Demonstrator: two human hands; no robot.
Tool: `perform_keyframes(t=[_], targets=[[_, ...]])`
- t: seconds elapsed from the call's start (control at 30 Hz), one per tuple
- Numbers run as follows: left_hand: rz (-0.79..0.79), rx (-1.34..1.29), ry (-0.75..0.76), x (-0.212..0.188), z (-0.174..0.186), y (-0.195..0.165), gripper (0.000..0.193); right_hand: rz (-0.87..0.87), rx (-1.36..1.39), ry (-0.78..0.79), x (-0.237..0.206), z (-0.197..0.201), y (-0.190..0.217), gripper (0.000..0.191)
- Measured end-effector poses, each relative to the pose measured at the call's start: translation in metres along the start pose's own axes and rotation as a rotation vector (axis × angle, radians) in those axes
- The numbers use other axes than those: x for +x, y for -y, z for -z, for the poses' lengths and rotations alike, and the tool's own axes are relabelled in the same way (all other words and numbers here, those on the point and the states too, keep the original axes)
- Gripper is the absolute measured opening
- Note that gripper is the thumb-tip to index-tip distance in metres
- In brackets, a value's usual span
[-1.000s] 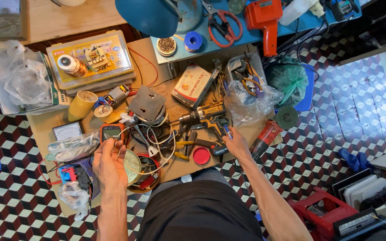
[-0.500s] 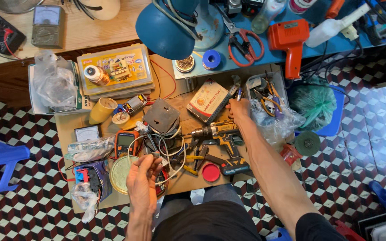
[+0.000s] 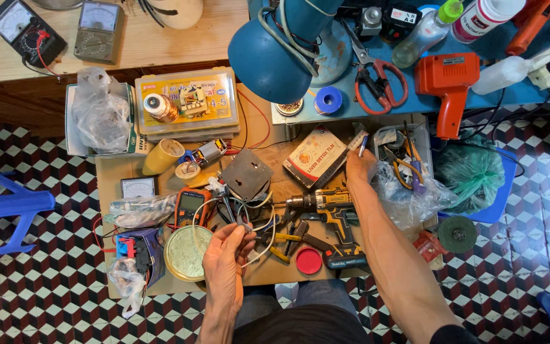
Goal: The person assembles a socket wrench with a socket, then uses a rotary tool to grind a small metal piece. They measure the piece with a ruler and mark it with a pen.
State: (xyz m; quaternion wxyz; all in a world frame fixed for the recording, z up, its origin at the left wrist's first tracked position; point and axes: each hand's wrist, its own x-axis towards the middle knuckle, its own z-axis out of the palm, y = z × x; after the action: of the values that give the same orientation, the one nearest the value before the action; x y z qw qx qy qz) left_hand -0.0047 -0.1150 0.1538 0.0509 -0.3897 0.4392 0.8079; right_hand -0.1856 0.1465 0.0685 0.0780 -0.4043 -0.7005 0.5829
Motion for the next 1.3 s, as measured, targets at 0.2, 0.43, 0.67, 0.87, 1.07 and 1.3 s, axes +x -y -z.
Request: perform_keyframes(t=[0.2, 0.43, 0.67, 0.87, 1.07, 1.3], targets=[[-0.007, 0.023, 0.129, 0.028, -0.026, -0.020, 0.038, 0.770, -0.338, -0.120, -0.048, 0.038, 0.025, 0.015], [-0.004, -0.019, 0.318, 0.067, -0.026, -0.035, 0.034, 0.339, -0.408, 0.716, -0.136, 0.062, 0.095, 0.024], [0.049, -0.055, 0.386, 0.075, -0.024, -0.050, 0.031, -0.031, -0.603, 0.943, -0.150, 0.022, 0.100, 0.033], [0.076, -0.087, 0.358, 0.078, -0.031, -0.056, 0.029, 0.005, -0.546, 0.996, -0.145, 0.001, 0.083, 0.034], [0.106, -0.116, 0.376, 0.086, -0.030, -0.058, 0.031, -0.010, -0.569, 1.043, -0.130, -0.004, 0.084, 0.040], [0.073, -0.073, 0.358, 0.090, -0.033, -0.058, 0.032, -0.029, -0.607, 1.085, -0.127, -0.008, 0.094, 0.043]])
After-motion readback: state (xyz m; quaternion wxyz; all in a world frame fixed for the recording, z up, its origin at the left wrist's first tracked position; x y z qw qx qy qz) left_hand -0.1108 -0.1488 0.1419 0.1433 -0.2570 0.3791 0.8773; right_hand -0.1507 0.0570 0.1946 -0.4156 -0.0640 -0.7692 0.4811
